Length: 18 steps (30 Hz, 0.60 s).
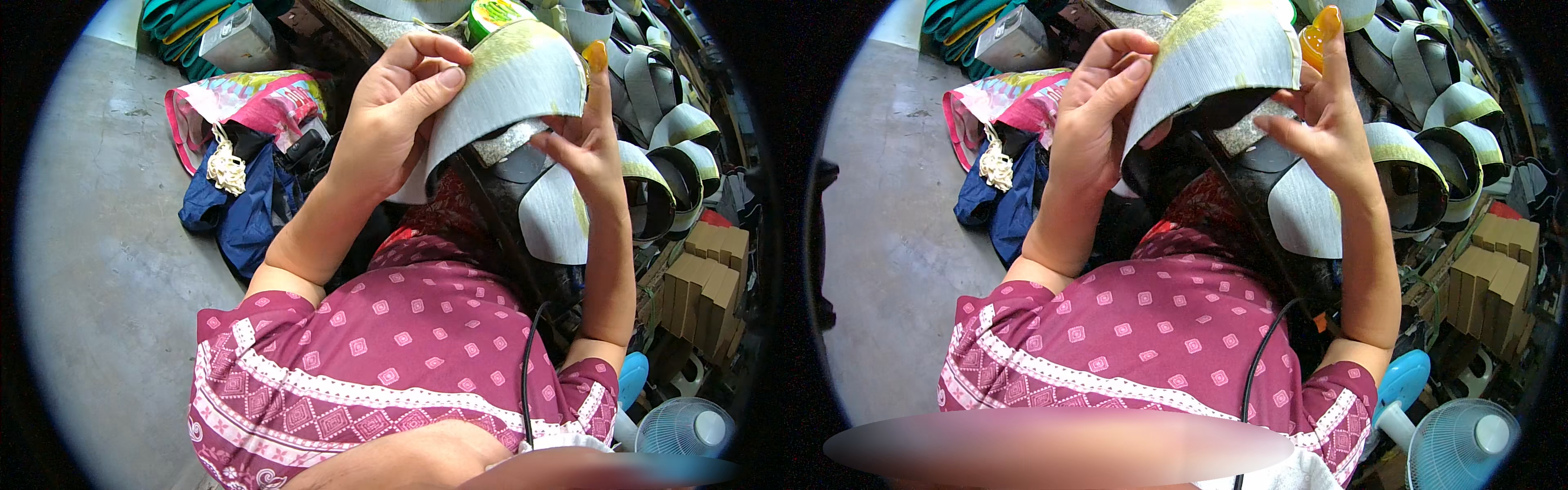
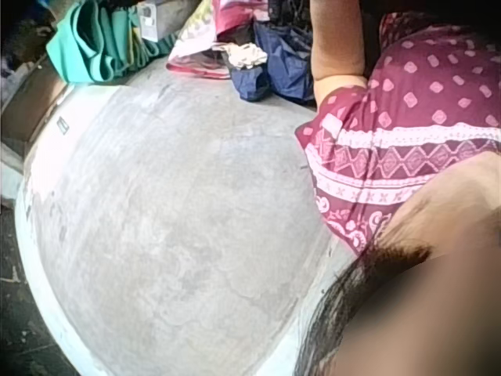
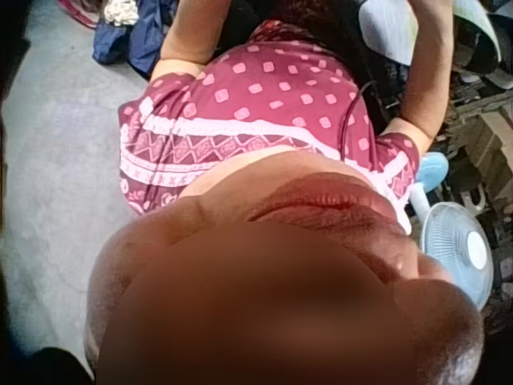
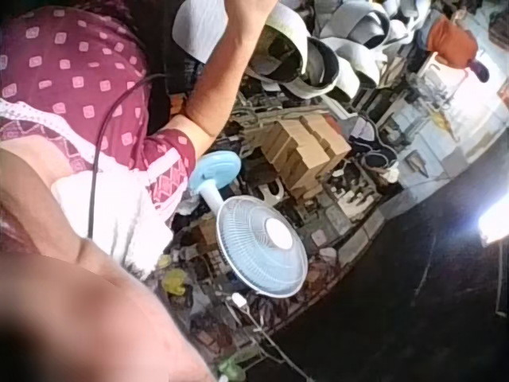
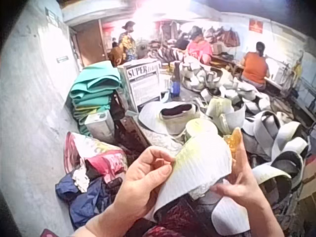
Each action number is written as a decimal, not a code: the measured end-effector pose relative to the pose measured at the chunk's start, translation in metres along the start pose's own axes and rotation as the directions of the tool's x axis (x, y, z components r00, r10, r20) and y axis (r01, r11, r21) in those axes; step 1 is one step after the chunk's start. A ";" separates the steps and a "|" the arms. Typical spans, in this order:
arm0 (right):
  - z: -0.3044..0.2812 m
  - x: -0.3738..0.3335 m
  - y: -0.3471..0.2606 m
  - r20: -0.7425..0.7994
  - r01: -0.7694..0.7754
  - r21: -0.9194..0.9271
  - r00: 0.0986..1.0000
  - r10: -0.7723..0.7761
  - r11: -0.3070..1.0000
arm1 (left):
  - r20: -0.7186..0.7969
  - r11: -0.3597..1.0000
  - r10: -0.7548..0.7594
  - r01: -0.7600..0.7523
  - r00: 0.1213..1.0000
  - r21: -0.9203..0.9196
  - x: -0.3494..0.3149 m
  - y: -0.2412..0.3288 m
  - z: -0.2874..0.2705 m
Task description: The person applies adhesive to the edges of shoe sole components using a small stick, then presses the parts together. They repeat this process on multiple soles, occasionally refilling the adhesive container from a larger tin.
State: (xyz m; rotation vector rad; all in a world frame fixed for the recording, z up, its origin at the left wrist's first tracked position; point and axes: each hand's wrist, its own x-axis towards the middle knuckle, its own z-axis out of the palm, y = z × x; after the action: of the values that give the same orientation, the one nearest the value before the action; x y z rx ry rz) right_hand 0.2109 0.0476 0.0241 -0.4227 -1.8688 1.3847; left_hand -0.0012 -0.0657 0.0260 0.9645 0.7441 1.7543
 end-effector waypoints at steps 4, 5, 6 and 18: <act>-0.002 0.006 -0.007 -0.163 -0.142 -0.115 0.979 0.122 0.983 | 0.053 0.796 0.365 -0.341 0.929 0.499 0.013 0.002 -0.001; -0.002 0.008 -0.010 -0.181 -0.158 -0.193 0.976 0.123 0.968 | 0.116 0.626 0.446 -0.403 0.887 0.668 0.013 0.003 0.000; -0.001 0.009 -0.014 -0.224 -0.210 -0.274 0.963 0.150 0.939 | 0.305 0.363 0.556 -0.557 0.773 0.747 0.012 0.005 0.002; 0.005 0.007 -0.022 -0.090 -0.020 -0.343 0.996 -0.012 0.939 | 0.458 0.033 0.484 -0.538 0.746 0.842 0.063 -0.042 -0.046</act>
State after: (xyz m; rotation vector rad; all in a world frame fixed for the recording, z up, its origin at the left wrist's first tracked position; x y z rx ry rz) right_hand 0.2062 0.0414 0.0463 -0.6524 -2.0373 1.0204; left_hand -0.0364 0.0053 -0.0138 2.4083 1.7184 1.7180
